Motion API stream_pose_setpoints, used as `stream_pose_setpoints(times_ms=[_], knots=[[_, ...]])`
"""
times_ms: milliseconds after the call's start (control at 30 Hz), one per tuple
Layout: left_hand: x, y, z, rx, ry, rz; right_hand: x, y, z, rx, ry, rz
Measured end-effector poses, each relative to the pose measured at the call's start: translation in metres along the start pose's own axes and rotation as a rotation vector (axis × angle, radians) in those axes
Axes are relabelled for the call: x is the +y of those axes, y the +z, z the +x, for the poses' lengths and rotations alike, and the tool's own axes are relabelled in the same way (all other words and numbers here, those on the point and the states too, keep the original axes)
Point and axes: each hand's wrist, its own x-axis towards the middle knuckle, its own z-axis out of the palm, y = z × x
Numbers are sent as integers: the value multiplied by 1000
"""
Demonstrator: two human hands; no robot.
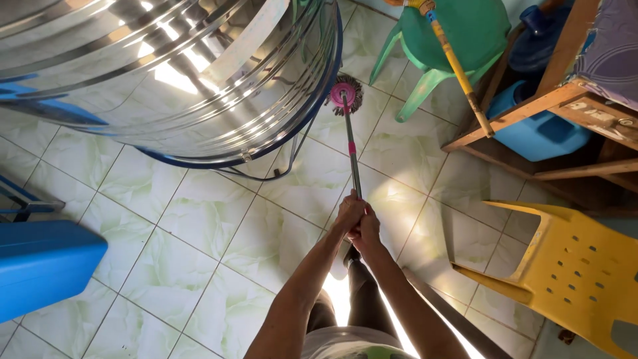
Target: Mopping the tiled floor in a water production facility.
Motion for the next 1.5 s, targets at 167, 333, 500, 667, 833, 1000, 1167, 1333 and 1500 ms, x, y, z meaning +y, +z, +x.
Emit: stream_pose_setpoints(times_ms=[167, 333, 500, 667, 833, 1000, 1167, 1333, 1500], knots=[[-138, 4, -32, -17, 319, 252, 49, 13, -122, 113, 69, -14], [-155, -24, -149, -123, 378, 130, 80, 15, -216, 188, 203, -11], [-137, -11, -99, -155, 194, 73, 88, -15, -156, 104, 82, 66], [-125, -13, -9, -273, 188, -186, 45, -21, -70, 74, 375, -394], [-103, -58, -53, -188, 33, -92, -16, 9, -74, -14, 344, -1067], [-228, -46, -79, -427, 95, -295, 49, -16, -53, 93, 227, -986], [-229, -137, -207, -493, 37, -102, 155, 3, -98, 239, 269, -853], [-212, -215, -268, -589, -205, 79, 273, -24, -129, 301, 272, -525], [-233, -191, -274, -460, -299, -731, 266, -13, -125, 506, 51, -33]])
